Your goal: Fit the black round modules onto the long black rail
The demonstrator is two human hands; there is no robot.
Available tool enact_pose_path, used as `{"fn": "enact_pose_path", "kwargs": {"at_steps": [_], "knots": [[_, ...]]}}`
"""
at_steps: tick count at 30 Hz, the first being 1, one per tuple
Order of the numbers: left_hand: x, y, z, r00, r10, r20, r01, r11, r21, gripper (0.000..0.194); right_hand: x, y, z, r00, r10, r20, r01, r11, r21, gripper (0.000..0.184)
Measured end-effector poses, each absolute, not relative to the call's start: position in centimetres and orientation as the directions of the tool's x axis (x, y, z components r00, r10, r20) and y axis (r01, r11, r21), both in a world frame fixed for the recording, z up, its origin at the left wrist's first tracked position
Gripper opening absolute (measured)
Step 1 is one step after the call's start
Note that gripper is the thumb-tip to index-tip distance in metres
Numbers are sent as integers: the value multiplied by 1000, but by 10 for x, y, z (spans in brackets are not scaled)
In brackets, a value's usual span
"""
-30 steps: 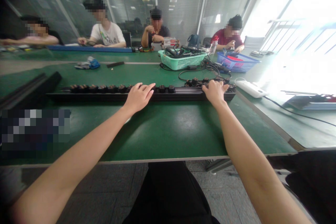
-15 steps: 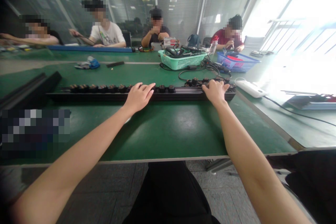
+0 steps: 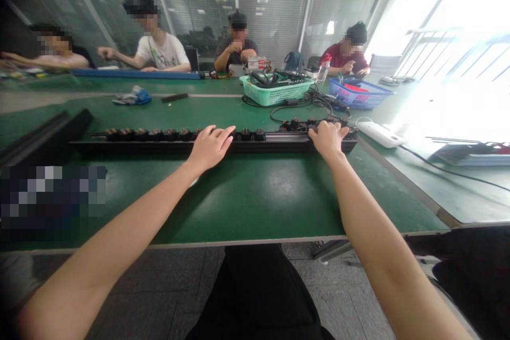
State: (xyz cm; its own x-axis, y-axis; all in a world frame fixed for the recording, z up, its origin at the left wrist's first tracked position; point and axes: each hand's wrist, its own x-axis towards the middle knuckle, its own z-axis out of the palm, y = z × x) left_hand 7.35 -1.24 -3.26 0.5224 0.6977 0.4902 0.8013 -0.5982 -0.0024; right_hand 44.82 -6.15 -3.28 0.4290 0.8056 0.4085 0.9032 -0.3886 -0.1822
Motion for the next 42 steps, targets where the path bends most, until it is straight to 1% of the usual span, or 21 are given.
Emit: {"fn": "enact_pose_path", "kwargs": {"at_steps": [4, 8, 14, 22, 30, 35, 42], "knots": [[73, -11, -34, 521, 694, 497, 798, -603, 5, 52, 447, -62, -32, 435, 802, 410, 901, -387, -198, 46], [74, -13, -32, 523, 696, 492, 800, -600, -3, 52, 449, -61, -33, 434, 801, 413, 901, -391, -188, 47], [75, -17, -28, 519, 721, 459, 813, -583, -3, 54, 453, -58, -35, 432, 807, 402, 901, -402, -162, 44], [74, -14, -31, 524, 699, 487, 803, -596, -10, 52, 456, -59, -35, 444, 806, 391, 895, -416, -159, 45], [75, -16, -29, 523, 714, 467, 810, -586, -12, 52, 455, -60, -34, 438, 802, 406, 898, -409, -161, 41], [74, -12, -32, 529, 697, 484, 804, -595, -22, 52, 458, -61, -33, 428, 807, 407, 904, -387, -182, 36], [73, -10, -34, 534, 682, 500, 798, -601, -32, 52, 461, -59, -31, 481, 792, 376, 876, -418, -242, 31]]}}
